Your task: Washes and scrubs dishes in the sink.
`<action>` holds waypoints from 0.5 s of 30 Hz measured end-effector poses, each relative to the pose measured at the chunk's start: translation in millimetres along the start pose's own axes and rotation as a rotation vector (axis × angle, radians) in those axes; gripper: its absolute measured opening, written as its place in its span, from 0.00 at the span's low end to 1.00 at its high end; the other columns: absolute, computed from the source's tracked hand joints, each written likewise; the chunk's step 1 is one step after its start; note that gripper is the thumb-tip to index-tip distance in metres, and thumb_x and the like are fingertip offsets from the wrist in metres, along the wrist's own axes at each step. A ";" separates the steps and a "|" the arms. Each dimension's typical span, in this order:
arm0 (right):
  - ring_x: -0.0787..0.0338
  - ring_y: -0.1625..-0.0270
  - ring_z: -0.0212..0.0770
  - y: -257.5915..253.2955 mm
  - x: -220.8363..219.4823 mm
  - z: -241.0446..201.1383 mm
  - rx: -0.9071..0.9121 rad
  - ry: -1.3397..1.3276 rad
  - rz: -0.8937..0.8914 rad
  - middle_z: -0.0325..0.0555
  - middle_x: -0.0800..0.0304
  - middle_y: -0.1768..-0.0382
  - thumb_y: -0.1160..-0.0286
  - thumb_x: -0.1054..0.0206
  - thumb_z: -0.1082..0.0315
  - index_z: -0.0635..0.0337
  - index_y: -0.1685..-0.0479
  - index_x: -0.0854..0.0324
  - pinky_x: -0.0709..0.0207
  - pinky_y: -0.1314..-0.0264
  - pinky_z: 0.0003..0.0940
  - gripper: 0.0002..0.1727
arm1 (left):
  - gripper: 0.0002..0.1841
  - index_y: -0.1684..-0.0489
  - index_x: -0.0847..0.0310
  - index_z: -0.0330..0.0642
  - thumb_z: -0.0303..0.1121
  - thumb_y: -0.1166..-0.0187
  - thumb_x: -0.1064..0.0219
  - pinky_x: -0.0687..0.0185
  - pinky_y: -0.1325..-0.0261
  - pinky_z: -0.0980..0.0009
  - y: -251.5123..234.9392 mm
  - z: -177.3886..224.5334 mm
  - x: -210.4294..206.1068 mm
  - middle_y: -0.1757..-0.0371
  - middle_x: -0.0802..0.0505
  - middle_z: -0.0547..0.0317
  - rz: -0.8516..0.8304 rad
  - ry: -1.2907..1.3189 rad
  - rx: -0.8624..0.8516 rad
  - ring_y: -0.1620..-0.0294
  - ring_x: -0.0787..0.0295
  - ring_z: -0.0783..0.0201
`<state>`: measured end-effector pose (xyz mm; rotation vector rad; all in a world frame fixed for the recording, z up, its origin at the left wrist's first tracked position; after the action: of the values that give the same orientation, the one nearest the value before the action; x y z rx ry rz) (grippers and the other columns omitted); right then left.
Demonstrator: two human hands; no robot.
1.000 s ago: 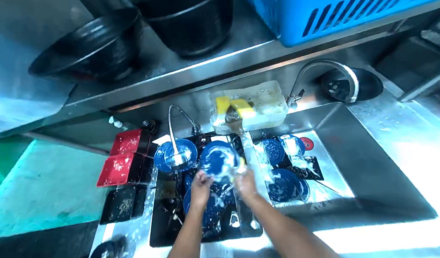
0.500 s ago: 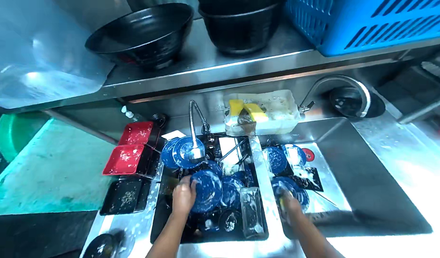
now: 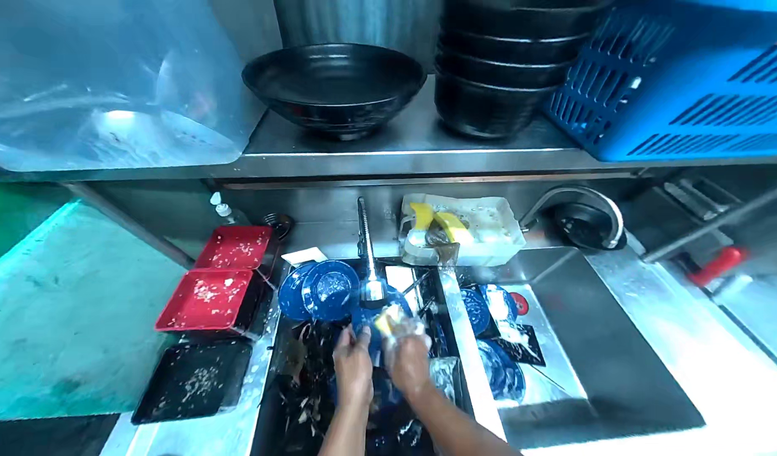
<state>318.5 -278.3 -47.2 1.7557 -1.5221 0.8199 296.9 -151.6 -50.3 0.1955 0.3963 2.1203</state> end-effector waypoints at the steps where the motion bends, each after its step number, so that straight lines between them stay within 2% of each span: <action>1: 0.27 0.16 0.59 -2.8 0.8 3.6 -0.032 0.005 -0.030 0.48 0.24 0.17 0.16 0.44 0.54 0.44 0.20 0.20 0.34 0.19 0.65 0.27 | 0.16 0.35 0.17 0.32 0.32 0.16 0.35 0.13 0.38 0.58 3.2 -1.3 0.8 0.42 0.09 0.45 -0.025 -0.001 -0.008 0.42 0.10 0.59; 2: 0.28 0.15 0.59 0.4 0.0 -1.0 0.002 -0.026 -0.077 0.49 0.25 0.17 0.15 0.45 0.53 0.47 0.18 0.22 0.35 0.16 0.63 0.28 | 0.15 0.38 0.16 0.32 0.32 0.15 0.35 0.12 0.40 0.60 3.6 -1.6 2.4 0.46 0.07 0.46 -0.031 0.008 -0.005 0.46 0.09 0.60; 4: 0.32 0.12 0.55 11.8 -8.6 -14.0 0.115 -0.119 -0.189 0.49 0.28 0.14 0.13 0.48 0.51 0.51 0.16 0.25 0.41 0.10 0.59 0.29 | 0.15 0.42 0.14 0.32 0.35 0.11 0.39 0.12 0.52 0.62 -0.1 -2.1 7.3 0.55 0.07 0.48 -0.005 0.050 0.052 0.57 0.09 0.61; 5: 0.35 0.10 0.55 9.0 -13.4 -13.1 0.126 -0.125 -0.207 0.48 0.32 0.12 0.12 0.49 0.50 0.51 0.14 0.28 0.44 0.10 0.60 0.30 | 0.15 0.44 0.14 0.32 0.36 0.11 0.39 0.12 0.52 0.62 -2.6 -2.2 9.2 0.55 0.07 0.48 -0.007 0.062 0.065 0.57 0.09 0.61; 7: 0.34 0.11 0.58 -19.4 -10.7 -0.9 0.009 -0.070 -0.077 0.54 0.32 0.13 0.12 0.49 0.51 0.55 0.13 0.30 0.43 0.10 0.62 0.32 | 0.14 0.45 0.12 0.34 0.36 0.13 0.36 0.15 0.40 0.57 -3.4 4.1 6.4 0.46 0.07 0.48 -0.087 0.021 0.028 0.44 0.10 0.59; 8: 0.35 0.11 0.59 -35.7 -5.3 2.2 -0.084 -0.033 -0.039 0.55 0.34 0.12 0.11 0.52 0.51 0.57 0.12 0.33 0.44 0.10 0.61 0.33 | 0.14 0.47 0.10 0.36 0.37 0.15 0.34 0.15 0.37 0.56 -1.0 7.5 2.2 0.44 0.07 0.49 -0.131 -0.016 -0.011 0.42 0.11 0.59; 10: 0.31 0.13 0.56 -43.0 3.4 -16.1 -0.135 -0.036 -0.110 0.58 0.26 0.18 0.11 0.53 0.50 0.61 0.16 0.29 0.43 0.09 0.55 0.32 | 0.14 0.49 0.09 0.38 0.39 0.16 0.35 0.14 0.38 0.58 1.9 10.7 -3.1 0.47 0.08 0.52 -0.177 -0.045 -0.056 0.44 0.11 0.60; 12: 0.28 0.15 0.55 -22.0 1.3 -44.6 0.033 -0.132 -0.172 0.58 0.22 0.21 0.14 0.47 0.53 0.64 0.21 0.25 0.41 0.09 0.53 0.30 | 0.18 0.44 0.14 0.34 0.41 0.11 0.41 0.12 0.44 0.58 -8.3 12.7 0.2 0.51 0.07 0.48 -0.158 0.035 -0.008 0.50 0.09 0.59; 14: 0.31 0.12 0.49 -0.4 -11.4 -56.0 0.240 -0.189 -0.179 0.46 0.28 0.14 0.14 0.47 0.55 0.56 0.15 0.27 0.40 0.10 0.56 0.30 | 0.24 0.27 0.24 0.33 0.45 0.08 0.46 0.14 0.40 0.56 -23.1 18.0 8.9 0.43 0.10 0.43 -0.134 0.045 0.072 0.45 0.11 0.56; 15: 0.32 0.11 0.48 3.6 -17.2 -56.5 0.302 -0.185 -0.171 0.43 0.30 0.12 0.15 0.49 0.54 0.52 0.14 0.28 0.40 0.11 0.58 0.31 | 0.26 0.24 0.26 0.34 0.47 0.08 0.47 0.16 0.37 0.56 -28.8 19.8 11.7 0.40 0.11 0.42 -0.124 0.029 0.087 0.42 0.12 0.56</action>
<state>310.9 -222.9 -27.9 2.2027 -1.3926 0.8548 318.8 -123.1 -42.1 0.1860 0.5052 1.9878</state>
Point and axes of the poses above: each hand's wrist, its own y-axis away from the middle knuckle, its own x-axis out of the back of the hand, z = x × y, the point moved 6 cm from there along -y, towards the middle knuckle
